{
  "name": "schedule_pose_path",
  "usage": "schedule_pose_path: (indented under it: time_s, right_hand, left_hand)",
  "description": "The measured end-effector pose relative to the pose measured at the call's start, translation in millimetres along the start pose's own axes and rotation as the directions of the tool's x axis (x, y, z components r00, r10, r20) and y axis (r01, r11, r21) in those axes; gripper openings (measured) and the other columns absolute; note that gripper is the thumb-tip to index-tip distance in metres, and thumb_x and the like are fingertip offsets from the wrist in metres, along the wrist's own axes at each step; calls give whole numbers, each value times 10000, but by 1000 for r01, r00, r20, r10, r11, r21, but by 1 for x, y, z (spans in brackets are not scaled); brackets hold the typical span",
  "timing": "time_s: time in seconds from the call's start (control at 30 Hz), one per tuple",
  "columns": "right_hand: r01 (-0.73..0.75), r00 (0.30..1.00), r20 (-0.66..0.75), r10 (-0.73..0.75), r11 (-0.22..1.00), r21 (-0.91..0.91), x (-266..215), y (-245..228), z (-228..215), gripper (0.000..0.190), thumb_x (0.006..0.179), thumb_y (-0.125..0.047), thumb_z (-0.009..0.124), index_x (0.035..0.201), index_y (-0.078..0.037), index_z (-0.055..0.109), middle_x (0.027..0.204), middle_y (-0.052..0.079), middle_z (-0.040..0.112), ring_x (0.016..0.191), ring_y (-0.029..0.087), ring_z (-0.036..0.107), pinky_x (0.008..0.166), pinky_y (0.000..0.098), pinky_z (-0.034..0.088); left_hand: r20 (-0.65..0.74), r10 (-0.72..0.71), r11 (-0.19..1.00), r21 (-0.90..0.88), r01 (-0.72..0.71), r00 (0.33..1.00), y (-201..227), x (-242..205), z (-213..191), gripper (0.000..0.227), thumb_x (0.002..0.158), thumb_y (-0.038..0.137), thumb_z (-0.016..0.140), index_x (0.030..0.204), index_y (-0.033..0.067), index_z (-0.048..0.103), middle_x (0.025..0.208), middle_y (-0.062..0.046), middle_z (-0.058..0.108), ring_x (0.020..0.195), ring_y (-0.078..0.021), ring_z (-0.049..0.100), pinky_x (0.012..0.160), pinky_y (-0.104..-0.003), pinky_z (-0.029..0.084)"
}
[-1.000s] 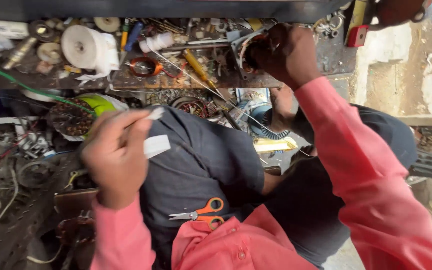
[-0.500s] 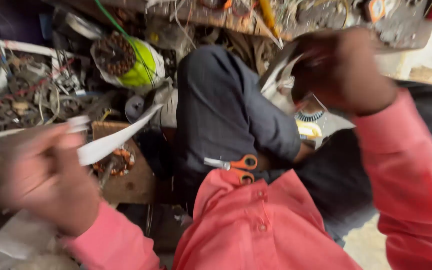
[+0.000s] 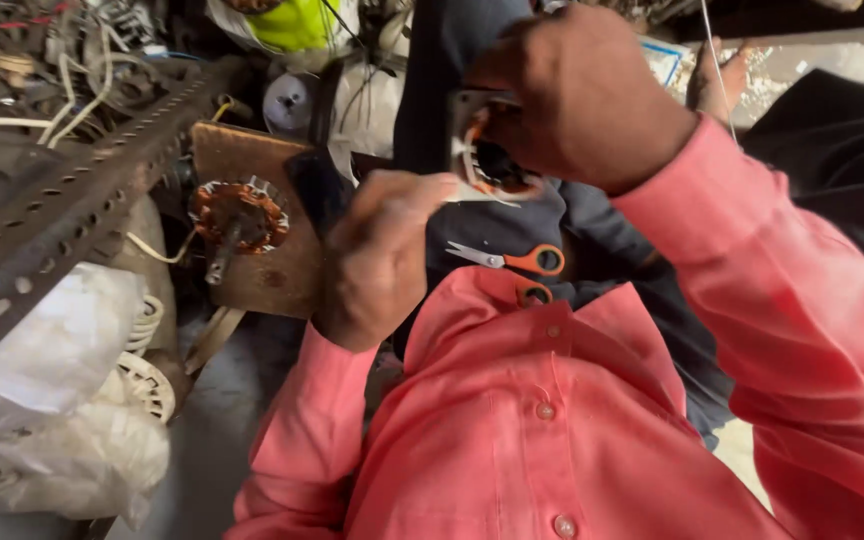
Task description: The person sits on the floor, pulls out a length of white cloth strapping, cuts a piece with scissors, and wraps the strap around the square mounting flange of a motor stator resting on their lap, pressing and tucking the fabric around the component.
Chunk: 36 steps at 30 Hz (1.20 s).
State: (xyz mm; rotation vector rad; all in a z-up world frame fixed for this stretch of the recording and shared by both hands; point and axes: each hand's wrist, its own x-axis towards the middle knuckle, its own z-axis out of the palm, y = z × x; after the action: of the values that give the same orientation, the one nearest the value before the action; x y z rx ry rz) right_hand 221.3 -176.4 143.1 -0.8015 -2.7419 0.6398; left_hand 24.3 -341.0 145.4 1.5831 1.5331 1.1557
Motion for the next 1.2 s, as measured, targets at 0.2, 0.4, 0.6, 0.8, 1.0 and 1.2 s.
schedule_pose_path:
  time_s: [0.2,0.4,0.6,0.8,1.0,1.2]
  right_hand:
    - [36,998,-46,-31,994,99,-18,-17,-13,395,829,-203,836,1151,-6,720,1086,185,684,922,391,656,785,456,528]
    - [-146,943,-270,194,972,186,-72,-49,0,411,887,-119,907,1234,-8,715,1372,229,583,1186,397,617,934,480,542]
    - [-102,923,-344,175,970,220,-78,-58,28,419,788,-151,939,1157,-58,763,1399,244,526,1235,443,568,972,464,560]
    - [-132,919,-262,293,858,496,-89,-38,39,297,961,-11,892,1205,-140,780,1516,138,515,1334,267,612,992,308,556]
    - [-103,923,-246,297,804,585,-86,-37,34,293,914,52,851,1152,-100,772,1490,125,481,1269,243,596,1080,337,527]
    - [-150,913,-247,325,830,537,-98,-38,38,254,947,74,843,1133,-82,766,1472,112,493,1239,225,612,1036,310,568]
  left_hand:
    - [154,179,978,82,-193,972,-4,19,-2,355,989,-45,726,1316,71,650,1043,-108,591,858,-254,651,745,-353,543]
    - [144,222,967,98,-237,964,-21,17,4,386,960,-18,810,1300,113,682,1011,-73,575,815,-198,638,697,-321,534]
    - [130,283,935,185,-304,950,-23,21,15,344,919,50,875,1206,145,711,950,-53,579,809,-206,640,657,-333,527]
    - [126,398,875,245,-417,909,-25,20,23,339,939,27,874,1225,95,705,894,-55,562,774,-209,627,643,-351,527]
    - [88,293,949,97,-301,952,-27,15,25,291,997,13,774,1264,51,663,934,-58,629,773,-159,630,661,-317,545]
    - [-63,-188,931,-329,157,980,-29,-9,22,160,1083,87,649,1234,35,634,998,-7,696,810,-41,616,664,-208,511]
